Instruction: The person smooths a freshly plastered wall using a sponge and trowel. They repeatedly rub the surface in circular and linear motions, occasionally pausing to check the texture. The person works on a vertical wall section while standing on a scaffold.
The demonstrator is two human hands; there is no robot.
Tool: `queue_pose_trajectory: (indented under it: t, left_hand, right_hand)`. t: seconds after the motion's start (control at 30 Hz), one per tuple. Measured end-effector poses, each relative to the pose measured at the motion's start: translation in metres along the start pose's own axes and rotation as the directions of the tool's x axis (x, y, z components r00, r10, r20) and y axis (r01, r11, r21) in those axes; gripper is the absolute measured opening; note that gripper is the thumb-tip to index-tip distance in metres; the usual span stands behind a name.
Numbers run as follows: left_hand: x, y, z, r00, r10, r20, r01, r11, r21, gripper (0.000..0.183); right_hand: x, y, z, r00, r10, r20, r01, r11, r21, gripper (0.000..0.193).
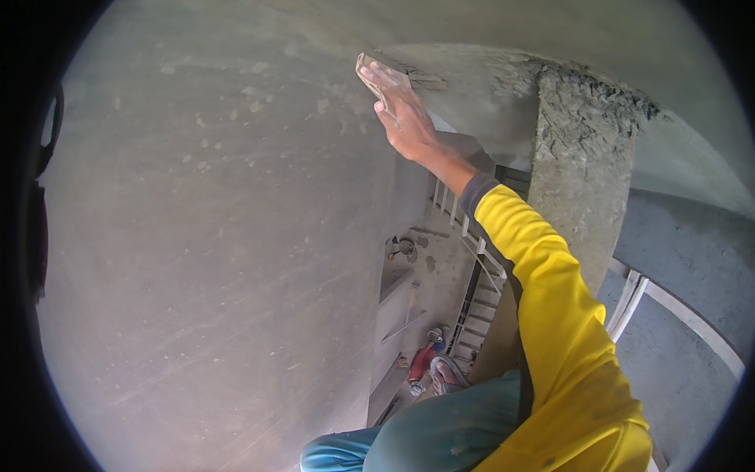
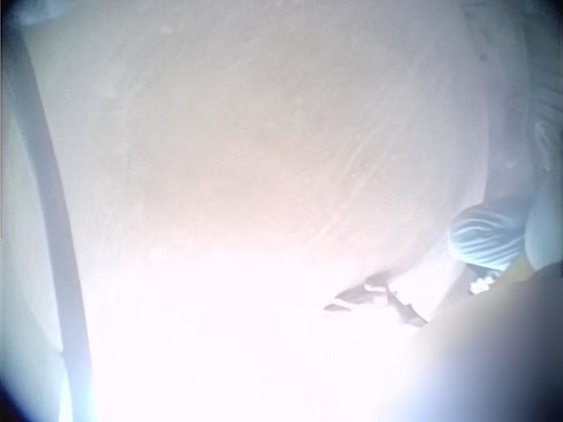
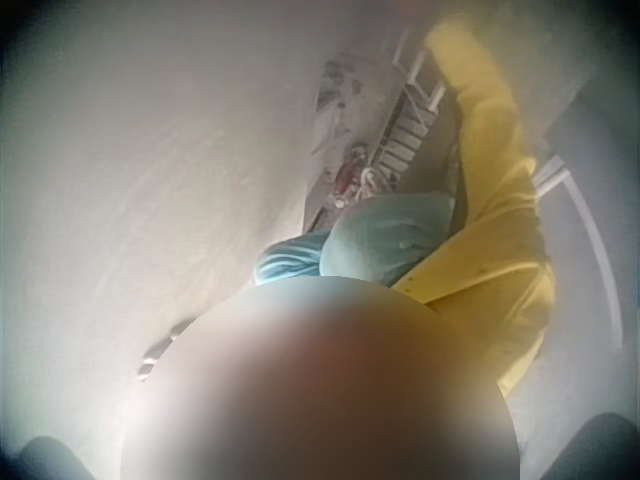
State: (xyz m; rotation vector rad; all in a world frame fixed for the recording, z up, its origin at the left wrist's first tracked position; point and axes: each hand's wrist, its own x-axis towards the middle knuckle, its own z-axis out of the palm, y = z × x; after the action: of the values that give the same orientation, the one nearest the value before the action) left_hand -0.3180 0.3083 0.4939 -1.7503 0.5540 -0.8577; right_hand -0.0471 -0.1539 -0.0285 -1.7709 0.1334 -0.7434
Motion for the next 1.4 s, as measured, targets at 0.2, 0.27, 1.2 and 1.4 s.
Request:
queue_pose_trajectory:
  t: [0.2,0.27,1.2,1.4]
  left_hand:
    - [0.002,0.010,-0.002,0.994,-0.104,0.042,0.105,0.994,-0.020,0.076]
    - [0.000,0.023,-0.005,0.977,-0.203,0.067,0.210,0.971,-0.112,0.076]
    - [0.002,-0.001,-0.001,0.999,-0.019,0.025,0.019,1.000,0.014,0.075]
    - [0.001,0.006,-0.001,0.998,-0.044,0.047,0.044,0.999,-0.005,0.075]
  right_hand:
    - [-0.025,0.041,0.008,0.977,0.212,-0.006,-0.211,0.974,0.081,0.052]
    - [-0.020,0.016,0.015,0.994,0.109,-0.014,-0.109,0.993,0.043,0.059]
    - [0.040,-0.075,0.003,0.984,-0.065,-0.166,0.055,0.996,-0.066,0.057]
    - [0.040,-0.075,-0.001,0.987,-0.125,-0.098,0.126,0.992,0.004,0.057]
